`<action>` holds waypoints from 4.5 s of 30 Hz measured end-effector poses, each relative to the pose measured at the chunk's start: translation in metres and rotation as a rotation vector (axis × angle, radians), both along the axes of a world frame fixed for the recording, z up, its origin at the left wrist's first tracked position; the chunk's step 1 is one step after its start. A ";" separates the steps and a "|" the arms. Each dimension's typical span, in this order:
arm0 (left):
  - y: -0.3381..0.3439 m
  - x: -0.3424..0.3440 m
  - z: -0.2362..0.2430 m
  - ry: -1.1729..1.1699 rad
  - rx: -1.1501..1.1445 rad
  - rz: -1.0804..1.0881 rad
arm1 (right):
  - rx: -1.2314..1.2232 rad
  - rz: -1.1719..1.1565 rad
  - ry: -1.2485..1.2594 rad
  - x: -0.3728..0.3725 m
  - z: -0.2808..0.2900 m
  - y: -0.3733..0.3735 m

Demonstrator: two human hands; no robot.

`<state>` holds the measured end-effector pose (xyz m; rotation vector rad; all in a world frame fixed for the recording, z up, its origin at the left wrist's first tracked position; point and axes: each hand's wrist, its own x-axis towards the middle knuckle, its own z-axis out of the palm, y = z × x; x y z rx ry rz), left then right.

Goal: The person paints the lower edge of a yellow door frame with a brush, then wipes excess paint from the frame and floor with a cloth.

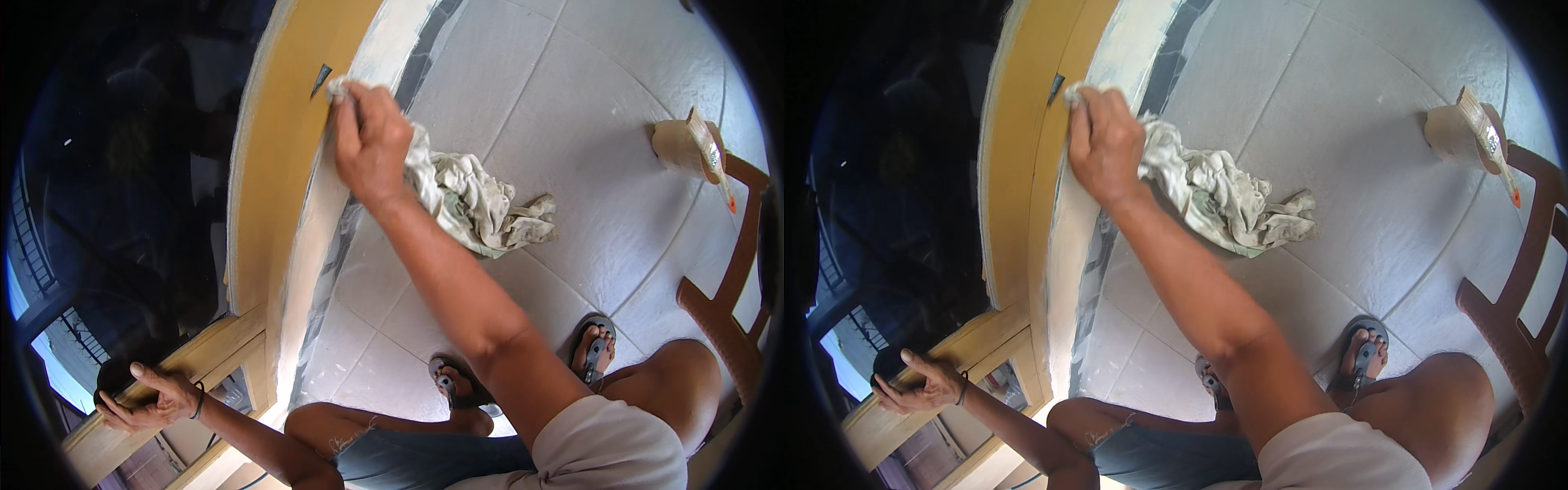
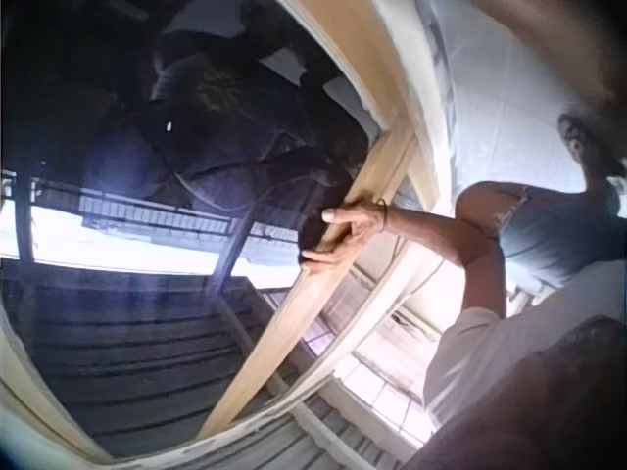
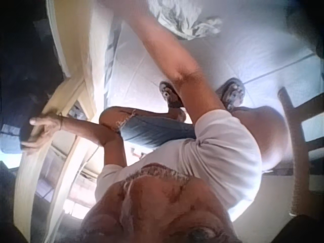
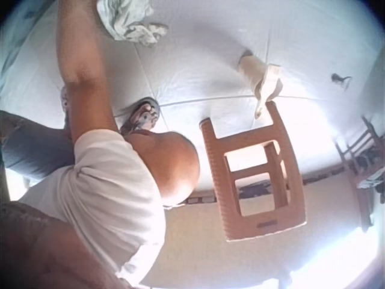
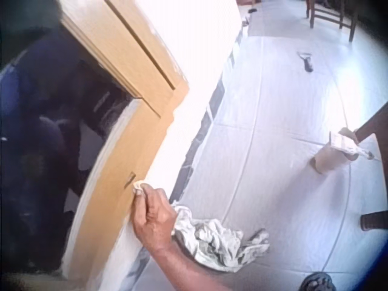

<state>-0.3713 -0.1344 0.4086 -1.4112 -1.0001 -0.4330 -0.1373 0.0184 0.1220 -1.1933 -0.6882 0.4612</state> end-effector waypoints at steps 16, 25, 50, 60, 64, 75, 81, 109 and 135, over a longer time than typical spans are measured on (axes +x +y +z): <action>0.000 0.000 0.000 -0.002 -0.023 -0.017 | 0.036 -0.125 -0.072 0.041 -0.005 0.057; 0.001 -0.004 -0.002 0.006 -0.011 0.011 | 0.019 -0.146 -0.059 0.055 -0.006 0.075; 0.001 0.001 0.006 0.060 -0.036 0.055 | 0.021 -0.115 -0.005 0.083 -0.008 0.098; 0.003 0.008 0.003 0.075 -0.012 0.088 | 0.018 -0.099 0.015 0.095 -0.003 0.107; 0.003 0.003 0.000 0.053 -0.024 0.075 | 0.016 -0.205 -0.083 0.118 -0.012 0.140; 0.004 0.008 0.001 0.117 -0.021 0.124 | 0.047 -0.230 -0.138 0.130 -0.017 0.150; 0.003 0.006 0.008 0.125 -0.016 0.101 | 0.046 -0.130 -0.075 0.108 -0.006 0.119; 0.002 0.013 0.010 0.105 -0.006 0.109 | 0.055 -0.164 -0.036 0.117 -0.007 0.135; 0.000 0.012 0.003 0.037 0.005 0.098 | 0.045 0.497 0.907 0.234 -0.025 0.068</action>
